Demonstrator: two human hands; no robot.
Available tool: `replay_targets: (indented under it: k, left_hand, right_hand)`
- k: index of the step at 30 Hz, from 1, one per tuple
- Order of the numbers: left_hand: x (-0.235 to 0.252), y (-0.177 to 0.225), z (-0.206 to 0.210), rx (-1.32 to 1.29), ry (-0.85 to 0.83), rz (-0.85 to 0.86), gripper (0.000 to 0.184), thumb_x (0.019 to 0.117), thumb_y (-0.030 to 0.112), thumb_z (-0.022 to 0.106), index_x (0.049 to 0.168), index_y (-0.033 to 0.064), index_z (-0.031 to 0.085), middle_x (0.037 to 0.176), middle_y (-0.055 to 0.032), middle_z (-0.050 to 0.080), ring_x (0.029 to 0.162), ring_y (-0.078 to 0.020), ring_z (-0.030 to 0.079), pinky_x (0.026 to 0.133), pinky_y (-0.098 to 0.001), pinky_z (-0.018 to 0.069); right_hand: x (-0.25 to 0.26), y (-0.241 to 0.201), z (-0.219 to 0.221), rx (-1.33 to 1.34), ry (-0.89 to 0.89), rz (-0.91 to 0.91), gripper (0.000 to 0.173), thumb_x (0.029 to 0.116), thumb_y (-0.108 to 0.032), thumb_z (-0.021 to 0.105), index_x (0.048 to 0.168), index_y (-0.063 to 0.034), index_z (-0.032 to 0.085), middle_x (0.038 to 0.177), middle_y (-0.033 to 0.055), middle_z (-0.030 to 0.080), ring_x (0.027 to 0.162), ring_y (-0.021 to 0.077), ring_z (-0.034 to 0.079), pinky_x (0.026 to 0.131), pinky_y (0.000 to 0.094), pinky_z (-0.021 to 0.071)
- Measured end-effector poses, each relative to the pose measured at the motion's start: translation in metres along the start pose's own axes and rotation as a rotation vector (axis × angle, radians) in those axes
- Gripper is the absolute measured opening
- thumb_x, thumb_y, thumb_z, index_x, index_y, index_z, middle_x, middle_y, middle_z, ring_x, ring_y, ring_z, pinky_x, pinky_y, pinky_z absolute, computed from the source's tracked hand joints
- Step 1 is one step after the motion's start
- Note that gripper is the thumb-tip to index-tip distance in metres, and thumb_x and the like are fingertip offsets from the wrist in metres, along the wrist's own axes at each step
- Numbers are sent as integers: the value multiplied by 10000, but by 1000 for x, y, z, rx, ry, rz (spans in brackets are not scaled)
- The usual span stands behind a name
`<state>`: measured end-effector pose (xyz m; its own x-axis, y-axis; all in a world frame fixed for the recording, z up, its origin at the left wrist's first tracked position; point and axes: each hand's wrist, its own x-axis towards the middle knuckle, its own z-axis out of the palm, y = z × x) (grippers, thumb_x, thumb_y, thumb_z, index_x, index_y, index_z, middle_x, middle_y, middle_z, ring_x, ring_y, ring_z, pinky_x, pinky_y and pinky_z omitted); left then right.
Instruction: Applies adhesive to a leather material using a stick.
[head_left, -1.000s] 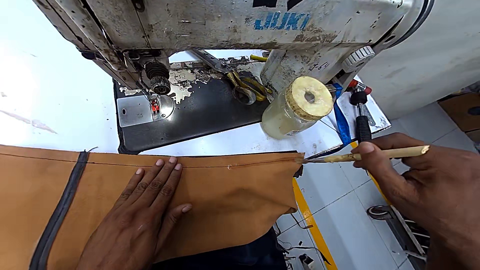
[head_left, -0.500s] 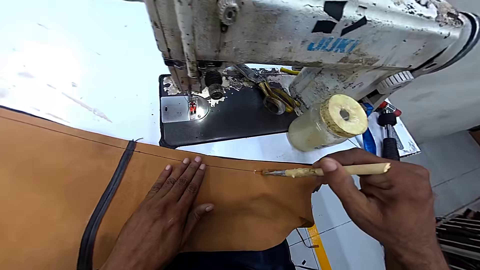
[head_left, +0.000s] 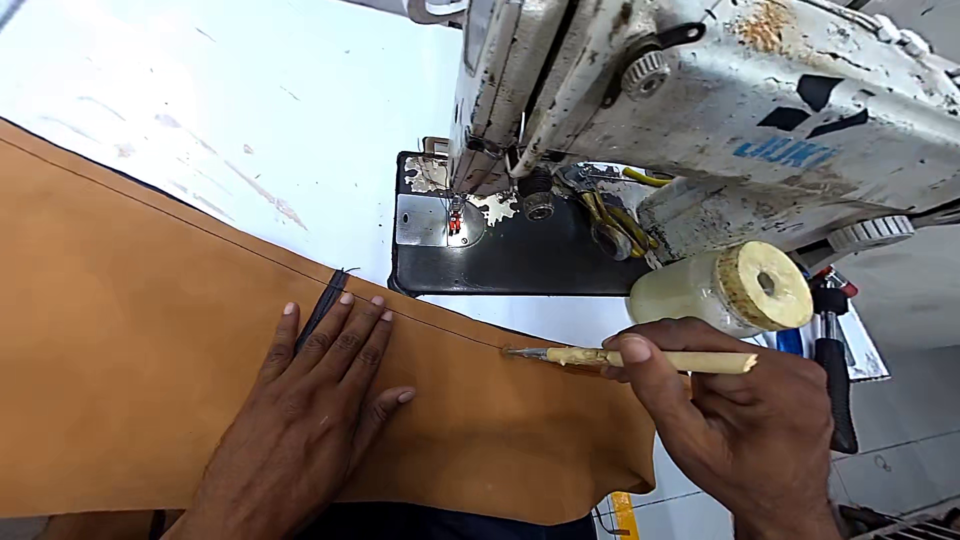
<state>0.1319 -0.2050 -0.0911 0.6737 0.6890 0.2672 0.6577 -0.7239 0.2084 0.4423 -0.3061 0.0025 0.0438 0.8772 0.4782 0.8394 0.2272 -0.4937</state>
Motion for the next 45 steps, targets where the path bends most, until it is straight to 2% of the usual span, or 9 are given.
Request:
replay_targets:
  k: [8, 14, 25, 35, 42, 44, 45]
  left_hand:
    - [0, -27, -7, -40, 11, -62, 678, 1064, 568, 272, 1508, 132, 540, 1594, -19, 472, 1501, -258, 399, 1227, -650, 231]
    - [0, -33, -8, -70, 11, -88, 670, 1068, 564, 272, 1538, 145, 501, 1613, 6, 445, 1505, -201, 391, 1249, -580, 249]
    - [4, -58, -14, -88, 33, -161, 593, 1081, 519, 289, 1524, 206, 527, 1584, 38, 485, 1501, -193, 399, 1257, -594, 233]
    - [5, -51, -10, -33, 66, -290, 585, 1073, 442, 315, 1524, 128, 518, 1611, -42, 445, 1525, -222, 354, 1264, -573, 223]
    - [8, -50, -11, 14, 67, -396, 696, 1036, 558, 333, 1522, 93, 510, 1633, -95, 401, 1542, -277, 313, 1257, -630, 164]
    - [8, -50, -11, 29, 66, -408, 720, 1028, 578, 330, 1526, 87, 502, 1632, -96, 402, 1543, -284, 308, 1251, -643, 158]
    - [9, -50, -11, 33, 66, -411, 727, 1026, 584, 329, 1526, 85, 501, 1631, -98, 404, 1542, -288, 310, 1249, -645, 160]
  right_hand:
    - [24, -12, 30, 52, -10, -54, 225, 1037, -342, 587, 972, -178, 727, 848, -119, 716, 749, -41, 675, 631, 145, 574]
    - [38, -20, 47, 84, -25, -87, 226, 1039, -329, 589, 974, -160, 725, 864, -102, 719, 771, -27, 687, 653, 155, 586]
    - [63, -37, 78, 89, -27, -164, 231, 1036, -307, 595, 970, -129, 727, 868, -79, 717, 781, -35, 669, 659, 143, 565]
    - [89, -54, 105, 83, -28, -237, 229, 1021, -264, 615, 957, -82, 737, 869, -41, 724, 804, -38, 672, 677, 123, 547]
    - [101, -62, 116, 142, -44, -284, 220, 1023, -247, 628, 1011, -61, 744, 938, -24, 743, 845, -15, 685, 707, 142, 570]
    - [102, -61, 112, 98, -85, -298, 227, 1028, -267, 616, 984, -84, 743, 899, -42, 734, 815, -28, 679, 686, 137, 564]
    - [102, -61, 108, 67, -99, -302, 234, 1029, -275, 604, 955, -97, 737, 846, -54, 712, 761, -37, 654, 638, 135, 536]
